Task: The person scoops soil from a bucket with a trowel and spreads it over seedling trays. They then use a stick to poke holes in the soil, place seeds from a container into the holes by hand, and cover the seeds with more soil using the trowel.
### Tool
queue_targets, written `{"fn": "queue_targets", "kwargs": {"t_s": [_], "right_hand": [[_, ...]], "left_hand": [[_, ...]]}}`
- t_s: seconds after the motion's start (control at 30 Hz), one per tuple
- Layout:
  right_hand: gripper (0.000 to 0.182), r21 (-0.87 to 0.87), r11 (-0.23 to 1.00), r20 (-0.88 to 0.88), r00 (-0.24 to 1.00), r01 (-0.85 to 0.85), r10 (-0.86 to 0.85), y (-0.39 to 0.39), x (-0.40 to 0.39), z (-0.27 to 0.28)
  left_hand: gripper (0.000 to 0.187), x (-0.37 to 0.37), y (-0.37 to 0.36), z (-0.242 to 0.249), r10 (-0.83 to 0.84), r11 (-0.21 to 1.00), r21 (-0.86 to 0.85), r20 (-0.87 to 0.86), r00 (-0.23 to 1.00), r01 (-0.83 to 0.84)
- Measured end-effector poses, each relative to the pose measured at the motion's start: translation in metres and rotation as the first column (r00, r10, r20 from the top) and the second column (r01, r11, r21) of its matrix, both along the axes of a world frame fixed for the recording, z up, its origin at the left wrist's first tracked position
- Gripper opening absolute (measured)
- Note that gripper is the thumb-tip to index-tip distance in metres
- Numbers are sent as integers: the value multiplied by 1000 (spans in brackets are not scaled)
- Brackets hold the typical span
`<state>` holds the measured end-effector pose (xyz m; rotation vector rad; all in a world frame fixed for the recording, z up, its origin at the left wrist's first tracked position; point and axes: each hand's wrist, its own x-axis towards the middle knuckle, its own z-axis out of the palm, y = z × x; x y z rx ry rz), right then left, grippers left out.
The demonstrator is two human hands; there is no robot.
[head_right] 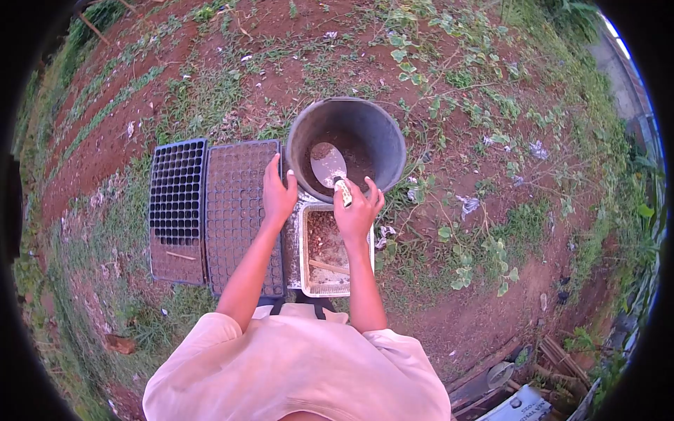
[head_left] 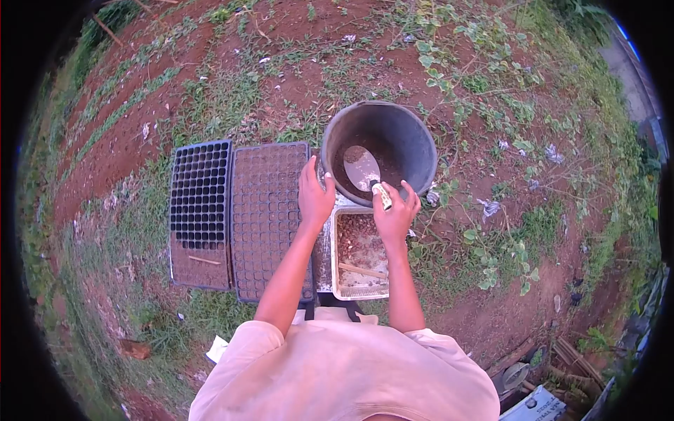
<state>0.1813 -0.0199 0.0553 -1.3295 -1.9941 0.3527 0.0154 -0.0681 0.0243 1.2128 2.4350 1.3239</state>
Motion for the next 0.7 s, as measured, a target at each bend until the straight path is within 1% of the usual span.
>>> {"fn": "queue_targets", "kwargs": {"t_s": [0.03,0.07,0.13,0.2,0.27,0.3,0.33,0.37,0.4,0.47,0.53,0.6,0.67,0.7], "right_hand": [[26,0,1000,6,1000,-16,16,-5,1,4],[25,21,1000,-4,1000,-7,8,-8,1,9],[25,54,999,-21,1000,-7,8,-13,-2,17],[25,83,997,-30,1000,0,2,-20,-2,22],[25,92,996,-18,1000,16,-14,-30,-2,25],[26,98,995,-40,999,2,2,-38,-5,35],[26,111,994,-66,998,-14,21,-44,-10,42],[25,136,990,-31,999,-28,32,-51,-14,43],[25,135,990,-34,999,-28,33,-61,-20,47],[25,153,986,-54,996,-68,77,-84,-37,56],[25,160,986,-65,996,-55,66,-111,-56,51],[25,75,996,-160,985,-58,69,-142,-79,48],[25,71,995,-165,983,-65,76,-173,-106,40],[26,37,996,-188,978,-84,89,-191,-119,32]], "left_hand": [[47,-1,-10,5,13,1000,13,44,999,-14],[47,-2,-21,6,30,999,16,47,998,-31],[44,-8,-42,8,2,1000,28,64,998,-3],[41,-16,-59,8,10,999,31,87,996,-13],[40,-28,-81,10,-80,996,-28,125,989,84],[38,-31,-90,16,-56,998,11,211,976,55],[38,-38,-99,21,-57,998,10,206,977,56],[38,-45,-109,24,-42,999,35,224,974,35],[38,-53,-121,25,-27,998,59,243,970,13],[39,-77,-150,20,-33,999,49,206,978,23],[39,-102,-182,13,-43,999,40,165,985,37],[42,-127,-217,5,-11,997,71,142,990,1],[43,-154,-248,-7,-2,997,78,116,993,-7],[44,-162,-267,-11,11,997,76,110,994,-19]]}}
